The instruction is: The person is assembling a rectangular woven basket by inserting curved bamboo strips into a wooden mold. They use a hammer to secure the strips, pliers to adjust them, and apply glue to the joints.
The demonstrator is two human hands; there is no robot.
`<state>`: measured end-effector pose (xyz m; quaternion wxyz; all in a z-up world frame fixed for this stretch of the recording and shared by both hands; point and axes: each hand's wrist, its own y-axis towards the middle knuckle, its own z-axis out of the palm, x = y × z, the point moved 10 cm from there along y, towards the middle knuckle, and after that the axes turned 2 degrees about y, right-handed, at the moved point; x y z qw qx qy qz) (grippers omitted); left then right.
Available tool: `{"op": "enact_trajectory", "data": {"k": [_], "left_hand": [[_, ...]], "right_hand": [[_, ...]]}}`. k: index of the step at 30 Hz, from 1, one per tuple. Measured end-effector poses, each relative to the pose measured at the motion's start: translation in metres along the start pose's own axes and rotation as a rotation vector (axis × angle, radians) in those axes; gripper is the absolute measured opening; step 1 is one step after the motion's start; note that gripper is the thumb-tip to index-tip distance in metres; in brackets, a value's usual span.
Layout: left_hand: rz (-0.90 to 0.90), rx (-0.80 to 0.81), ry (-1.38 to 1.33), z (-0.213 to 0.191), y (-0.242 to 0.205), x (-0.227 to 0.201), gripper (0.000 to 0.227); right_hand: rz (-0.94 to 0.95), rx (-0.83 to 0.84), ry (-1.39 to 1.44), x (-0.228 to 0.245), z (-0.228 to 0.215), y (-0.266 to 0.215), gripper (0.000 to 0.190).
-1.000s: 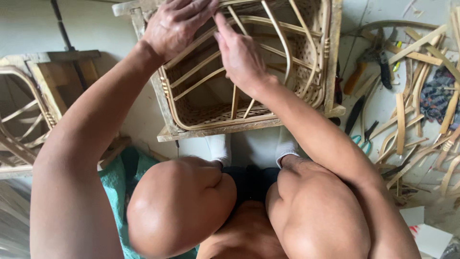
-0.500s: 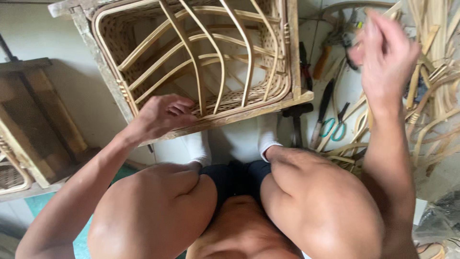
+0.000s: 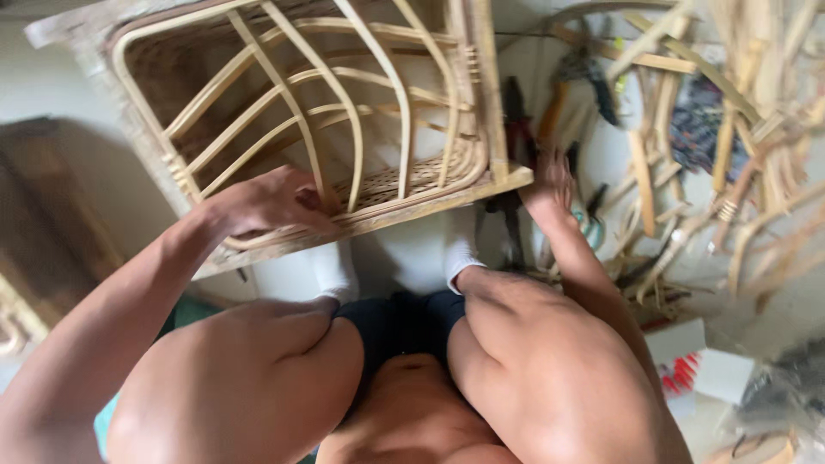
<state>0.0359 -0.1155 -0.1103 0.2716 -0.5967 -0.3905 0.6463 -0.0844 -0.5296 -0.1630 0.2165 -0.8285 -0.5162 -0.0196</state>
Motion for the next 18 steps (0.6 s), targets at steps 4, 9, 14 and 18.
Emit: {"op": "enact_trajectory", "data": {"k": [4, 9, 14, 18], "left_hand": [[-0.095, 0.022, 0.014, 0.004, 0.006, 0.008, 0.048], [-0.063, 0.051, -0.01, 0.003, 0.009, 0.004, 0.048], [-0.114, 0.069, -0.094, 0.005, 0.016, 0.006, 0.043], [-0.076, 0.102, -0.052, 0.011, 0.013, 0.003, 0.036]], "right_hand": [[-0.297, -0.114, 0.126, 0.019, -0.009, 0.008, 0.053], [0.156, 0.291, 0.255, -0.064, 0.037, 0.02, 0.034], [0.27, 0.417, 0.542, -0.065, -0.047, -0.017, 0.033], [-0.244, 0.302, 0.063, 0.062, -0.183, -0.031, 0.027]]}}
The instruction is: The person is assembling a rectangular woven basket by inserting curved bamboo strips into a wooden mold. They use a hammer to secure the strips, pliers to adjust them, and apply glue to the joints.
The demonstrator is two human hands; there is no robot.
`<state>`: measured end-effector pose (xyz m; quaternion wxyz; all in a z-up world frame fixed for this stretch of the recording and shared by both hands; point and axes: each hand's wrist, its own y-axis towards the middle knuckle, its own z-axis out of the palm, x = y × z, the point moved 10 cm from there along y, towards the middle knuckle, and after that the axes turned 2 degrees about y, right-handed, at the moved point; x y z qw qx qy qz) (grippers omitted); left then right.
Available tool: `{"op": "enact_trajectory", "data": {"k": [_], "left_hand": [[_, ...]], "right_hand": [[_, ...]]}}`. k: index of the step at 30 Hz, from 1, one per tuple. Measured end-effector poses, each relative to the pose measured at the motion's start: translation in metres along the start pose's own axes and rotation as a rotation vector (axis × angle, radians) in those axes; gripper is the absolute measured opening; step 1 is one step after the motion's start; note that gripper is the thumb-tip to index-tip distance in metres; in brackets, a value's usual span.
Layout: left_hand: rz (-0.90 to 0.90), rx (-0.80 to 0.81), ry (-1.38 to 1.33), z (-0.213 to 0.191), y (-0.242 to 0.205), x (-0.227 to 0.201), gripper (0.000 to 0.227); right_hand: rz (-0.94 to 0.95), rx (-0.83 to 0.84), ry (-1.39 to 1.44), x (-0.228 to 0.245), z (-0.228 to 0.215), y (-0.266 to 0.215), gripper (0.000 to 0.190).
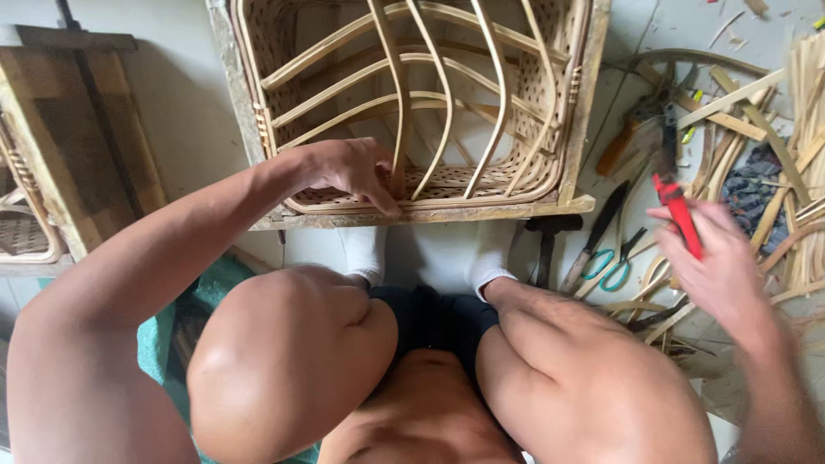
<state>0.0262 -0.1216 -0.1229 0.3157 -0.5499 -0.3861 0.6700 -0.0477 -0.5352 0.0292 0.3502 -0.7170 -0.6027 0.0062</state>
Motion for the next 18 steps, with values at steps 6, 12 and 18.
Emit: {"op": "enact_trajectory", "data": {"k": [6, 12, 18], "left_hand": [[0.056, -0.001, 0.011, 0.0, -0.001, -0.008, 0.033], [0.109, -0.092, 0.033, -0.007, -0.008, -0.009, 0.035], [0.102, -0.099, 0.056, -0.005, 0.0, -0.005, 0.034]], "right_hand": [[-0.739, 0.058, -0.725, 0.223, -0.001, 0.033, 0.058], [-0.9, 0.149, -0.989, 0.291, 0.041, 0.065, 0.046], [-0.996, 0.224, -0.955, 0.307, 0.057, 0.07, 0.049]]}}
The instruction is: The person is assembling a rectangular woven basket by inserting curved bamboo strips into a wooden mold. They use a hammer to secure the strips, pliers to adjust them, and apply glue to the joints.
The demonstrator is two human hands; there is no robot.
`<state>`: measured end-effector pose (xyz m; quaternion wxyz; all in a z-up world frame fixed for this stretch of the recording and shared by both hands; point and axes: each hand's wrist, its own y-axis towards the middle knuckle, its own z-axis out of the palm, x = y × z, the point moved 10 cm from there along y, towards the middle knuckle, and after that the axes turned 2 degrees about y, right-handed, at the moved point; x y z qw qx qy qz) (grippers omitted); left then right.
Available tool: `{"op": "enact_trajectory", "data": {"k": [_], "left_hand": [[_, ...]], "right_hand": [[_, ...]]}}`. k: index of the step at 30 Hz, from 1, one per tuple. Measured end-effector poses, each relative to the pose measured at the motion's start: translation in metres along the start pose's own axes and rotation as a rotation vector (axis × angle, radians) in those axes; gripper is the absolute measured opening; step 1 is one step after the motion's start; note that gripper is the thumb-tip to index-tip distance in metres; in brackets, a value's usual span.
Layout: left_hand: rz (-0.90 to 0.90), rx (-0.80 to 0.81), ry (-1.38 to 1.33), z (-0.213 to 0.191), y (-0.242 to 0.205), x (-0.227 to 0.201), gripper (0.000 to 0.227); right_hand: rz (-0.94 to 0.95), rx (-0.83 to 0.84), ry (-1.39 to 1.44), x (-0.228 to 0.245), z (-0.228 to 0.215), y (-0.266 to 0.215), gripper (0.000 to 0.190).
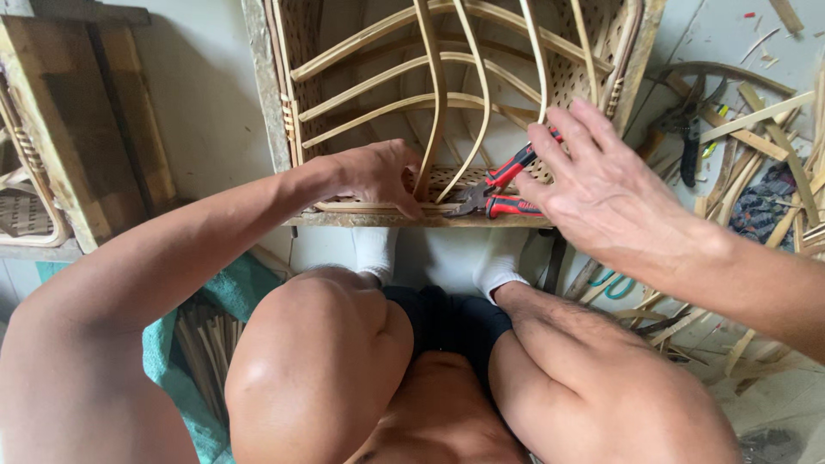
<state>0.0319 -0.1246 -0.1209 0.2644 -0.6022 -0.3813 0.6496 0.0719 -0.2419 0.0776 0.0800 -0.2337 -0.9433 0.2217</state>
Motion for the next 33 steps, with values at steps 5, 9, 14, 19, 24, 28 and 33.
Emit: {"op": "enact_trajectory", "data": {"k": [5, 9, 14, 19, 24, 28, 33], "left_hand": [[0.078, -0.053, 0.024, 0.0, 0.003, -0.002, 0.035], [0.068, -0.075, -0.027, 0.0, -0.004, -0.005, 0.036], [0.041, -0.141, 0.066, -0.01, -0.013, -0.011, 0.039], [0.059, -0.143, 0.012, -0.006, -0.018, -0.013, 0.04], [0.171, -0.36, -0.008, -0.04, -0.077, -0.012, 0.049], [0.355, -0.698, 0.176, -0.041, -0.153, -0.003, 0.034], [0.391, -0.946, 0.367, -0.025, -0.181, 0.001, 0.026]], "right_hand": [[-0.036, 0.045, 0.001, 0.0, 0.0, 0.009, 0.021], [-0.066, 0.09, -0.109, 0.007, -0.001, 0.015, 0.013], [-0.083, 0.18, -0.134, 0.011, 0.002, 0.015, 0.016], [-0.053, 0.171, -0.106, 0.012, 0.01, 0.008, 0.018], [0.084, 0.017, -0.105, -0.005, 0.001, -0.016, 0.041], [0.21, 0.034, -0.001, -0.019, 0.006, -0.055, 0.066], [0.164, -0.044, -0.015, -0.003, -0.012, -0.042, 0.065]]}}
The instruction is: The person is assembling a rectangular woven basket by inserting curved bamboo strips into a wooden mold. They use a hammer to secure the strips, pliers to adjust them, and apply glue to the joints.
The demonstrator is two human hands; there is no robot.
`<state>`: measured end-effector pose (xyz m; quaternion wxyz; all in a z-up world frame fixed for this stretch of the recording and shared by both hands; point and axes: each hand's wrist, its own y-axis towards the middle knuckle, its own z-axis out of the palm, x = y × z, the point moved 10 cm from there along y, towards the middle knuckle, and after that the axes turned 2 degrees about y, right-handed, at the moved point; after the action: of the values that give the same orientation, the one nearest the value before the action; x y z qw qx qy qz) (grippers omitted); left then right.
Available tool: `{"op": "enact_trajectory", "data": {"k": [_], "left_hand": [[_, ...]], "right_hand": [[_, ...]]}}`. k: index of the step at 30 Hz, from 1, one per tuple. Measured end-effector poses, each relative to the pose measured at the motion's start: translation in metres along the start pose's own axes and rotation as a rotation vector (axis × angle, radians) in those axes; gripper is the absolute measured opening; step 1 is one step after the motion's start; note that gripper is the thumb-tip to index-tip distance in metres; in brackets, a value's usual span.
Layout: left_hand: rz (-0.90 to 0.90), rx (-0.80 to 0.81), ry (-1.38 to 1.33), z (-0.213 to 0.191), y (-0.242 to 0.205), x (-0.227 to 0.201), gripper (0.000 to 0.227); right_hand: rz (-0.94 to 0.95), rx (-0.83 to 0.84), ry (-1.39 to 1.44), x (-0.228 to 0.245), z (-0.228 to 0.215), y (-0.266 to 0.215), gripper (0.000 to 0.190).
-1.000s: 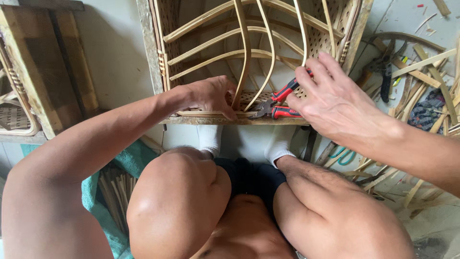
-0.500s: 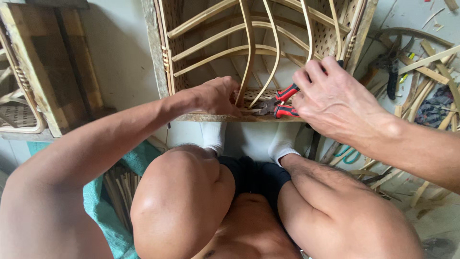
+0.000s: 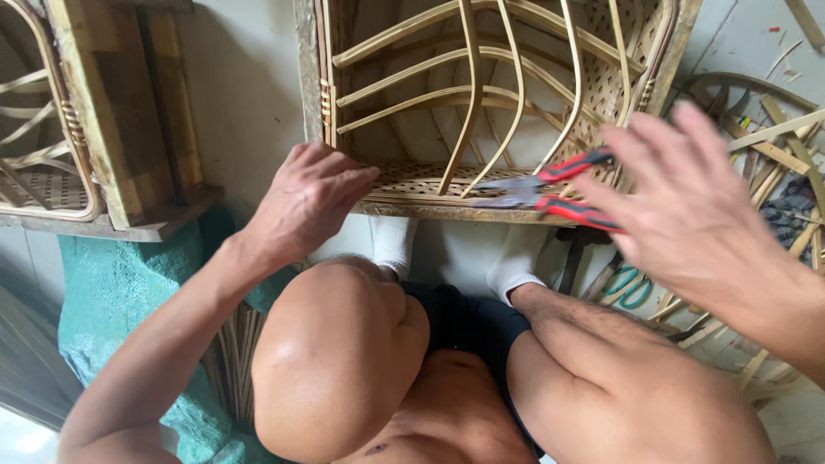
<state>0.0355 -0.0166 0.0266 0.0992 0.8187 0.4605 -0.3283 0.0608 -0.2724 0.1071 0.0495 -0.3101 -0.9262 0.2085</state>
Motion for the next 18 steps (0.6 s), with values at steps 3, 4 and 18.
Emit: {"op": "enact_trajectory", "data": {"k": [3, 4, 18], "left_hand": [[0.051, 0.019, 0.065, 0.013, 0.002, -0.008, 0.027], [0.045, 0.102, 0.04, 0.025, 0.004, -0.008, 0.024], [-0.266, 0.663, -0.276, 0.102, 0.047, 0.037, 0.013]], "right_hand": [[-0.096, -0.066, -0.039, 0.022, -0.012, 0.031, 0.052], [-0.121, -0.056, -0.073, 0.028, -0.013, 0.043, 0.047], [-0.334, 0.181, -0.204, 0.067, -0.006, 0.104, 0.018]]}}
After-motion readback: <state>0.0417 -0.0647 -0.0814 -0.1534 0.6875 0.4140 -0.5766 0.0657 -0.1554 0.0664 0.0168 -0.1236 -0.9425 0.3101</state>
